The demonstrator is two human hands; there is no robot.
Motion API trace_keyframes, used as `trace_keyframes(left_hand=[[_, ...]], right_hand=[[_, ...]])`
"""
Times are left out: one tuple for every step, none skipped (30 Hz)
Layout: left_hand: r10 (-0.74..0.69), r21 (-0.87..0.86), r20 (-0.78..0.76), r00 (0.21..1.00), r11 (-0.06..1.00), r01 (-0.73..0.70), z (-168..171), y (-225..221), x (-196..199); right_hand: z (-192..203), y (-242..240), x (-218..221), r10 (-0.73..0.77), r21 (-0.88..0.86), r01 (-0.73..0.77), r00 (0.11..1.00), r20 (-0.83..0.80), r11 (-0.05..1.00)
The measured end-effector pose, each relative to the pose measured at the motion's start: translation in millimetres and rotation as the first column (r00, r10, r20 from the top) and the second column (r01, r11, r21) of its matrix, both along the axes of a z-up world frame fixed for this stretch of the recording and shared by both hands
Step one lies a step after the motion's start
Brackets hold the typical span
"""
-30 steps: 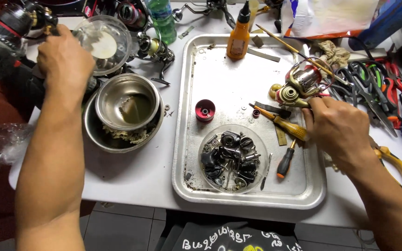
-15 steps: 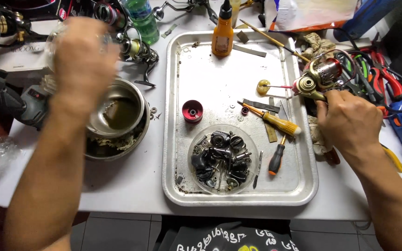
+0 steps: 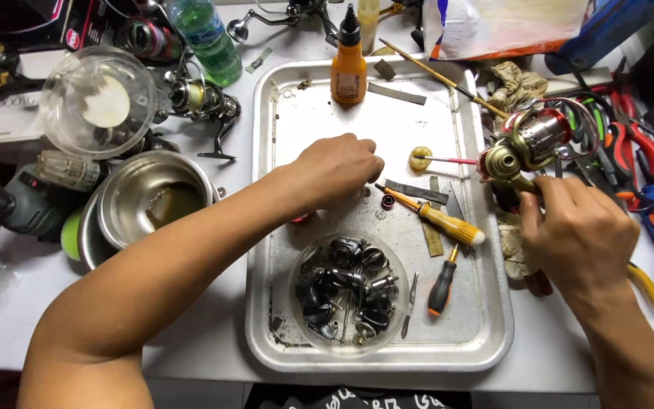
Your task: Assembling and adjusting the components of a fishing reel on a workbench.
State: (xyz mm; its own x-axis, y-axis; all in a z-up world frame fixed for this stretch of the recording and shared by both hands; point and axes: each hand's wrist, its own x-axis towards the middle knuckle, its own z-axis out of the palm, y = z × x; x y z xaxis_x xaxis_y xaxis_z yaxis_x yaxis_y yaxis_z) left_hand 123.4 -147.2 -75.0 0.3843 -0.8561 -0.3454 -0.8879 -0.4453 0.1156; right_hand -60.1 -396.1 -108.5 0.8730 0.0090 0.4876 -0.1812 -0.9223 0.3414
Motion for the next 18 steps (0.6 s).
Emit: trace_keyframes(left_hand=[[-0.003, 0.009, -0.004, 1.000, 1.000, 0.003, 2.0, -1.6, 1.6], [0.013, 0.019, -0.038, 0.999, 1.000, -0.012, 3.3, -2.9, 1.9], [0.030, 0.029, -0.072, 0.997, 0.999, -0.028, 4.6, -3.9, 1.8], [0.027, 0.033, -0.076, 0.997, 0.999, -0.025, 1.6, -4.7, 3.2], [0.030, 0.019, -0.092, 0.995, 0.999, -0.028, -1.1, -5.1, 4.2], [0.035, 0.002, -0.107, 0.994, 0.999, -0.035, -3.0, -5.0, 5.8], [0.035, 0.004, -0.108, 0.994, 0.999, -0.034, -3.8, -5.6, 6.1], [0.045, 0.000, -0.116, 0.992, 0.999, -0.045, -4.6, -6.1, 6.2], [0.055, -0.004, -0.124, 0.991, 0.998, -0.056, -5.4, -6.5, 6.1], [0.054, -0.002, -0.127, 0.990, 0.998, -0.055, -6.1, -6.7, 6.3], [0.058, -0.008, -0.137, 0.989, 0.998, -0.060, -6.8, -6.6, 6.3], [0.063, -0.014, -0.147, 0.987, 0.998, -0.065, -7.2, -6.6, 6.4], [0.063, -0.013, -0.148, 0.987, 0.998, -0.065, -7.9, -6.5, 6.5], [0.067, -0.005, -0.152, 0.986, 0.998, -0.068, -8.7, -6.2, 6.5], [0.070, 0.003, -0.156, 0.985, 0.997, -0.071, -9.2, -5.6, 6.2], [0.072, 0.003, -0.155, 0.985, 0.997, -0.073, -9.1, -3.8, 6.2], [0.056, -0.034, -0.171, 0.984, 0.997, -0.063, -8.8, -1.9, 6.2], [0.038, -0.071, -0.185, 0.982, 0.996, -0.052, -8.2, -0.8, 6.7]], right_hand=[[2.1, 0.6, 0.4, -0.003, 0.009, 0.003, 1.000, -0.004, 1.000], [4.4, 1.3, -0.5, 0.019, 0.000, -0.019, 1.000, -0.010, 1.000], [6.7, 2.3, -1.7, 0.041, -0.008, -0.041, 0.999, -0.017, 0.999], [5.7, 2.7, -2.7, 0.038, -0.004, -0.038, 0.999, -0.021, 0.999], [5.0, 3.5, -4.0, 0.051, -0.007, -0.051, 0.998, -0.025, 0.999], [5.3, 4.2, -4.0, 0.067, -0.012, -0.068, 0.997, -0.028, 0.998], [7.5, 6.6, -3.8, 0.067, -0.010, -0.067, 0.997, -0.029, 0.998], [9.4, 9.0, -3.8, 0.093, -0.009, -0.093, 0.995, -0.032, 0.996], [11.4, 11.7, -4.0, 0.119, -0.008, -0.119, 0.992, -0.035, 0.993], [11.7, 12.7, -4.3, 0.118, -0.006, -0.118, 0.992, -0.037, 0.993], [12.1, 14.0, -4.7, 0.135, -0.006, -0.136, 0.990, -0.039, 0.991], [12.7, 15.1, -4.8, 0.153, -0.006, -0.154, 0.987, -0.039, 0.988], [13.6, 16.4, -4.9, 0.153, -0.005, -0.154, 0.987, -0.040, 0.988], [14.6, 17.6, -5.0, 0.161, -0.015, -0.162, 0.986, -0.040, 0.987], [15.7, 19.1, -5.2, 0.169, -0.025, -0.170, 0.985, -0.040, 0.985], [15.5, 19.7, -5.1, 0.171, -0.026, -0.172, 0.984, -0.040, 0.985], [15.5, 20.2, -5.1, 0.192, -0.021, -0.193, 0.981, -0.027, 0.981], [15.8, 20.3, -4.9, 0.212, -0.018, -0.212, 0.977, -0.013, 0.977]])
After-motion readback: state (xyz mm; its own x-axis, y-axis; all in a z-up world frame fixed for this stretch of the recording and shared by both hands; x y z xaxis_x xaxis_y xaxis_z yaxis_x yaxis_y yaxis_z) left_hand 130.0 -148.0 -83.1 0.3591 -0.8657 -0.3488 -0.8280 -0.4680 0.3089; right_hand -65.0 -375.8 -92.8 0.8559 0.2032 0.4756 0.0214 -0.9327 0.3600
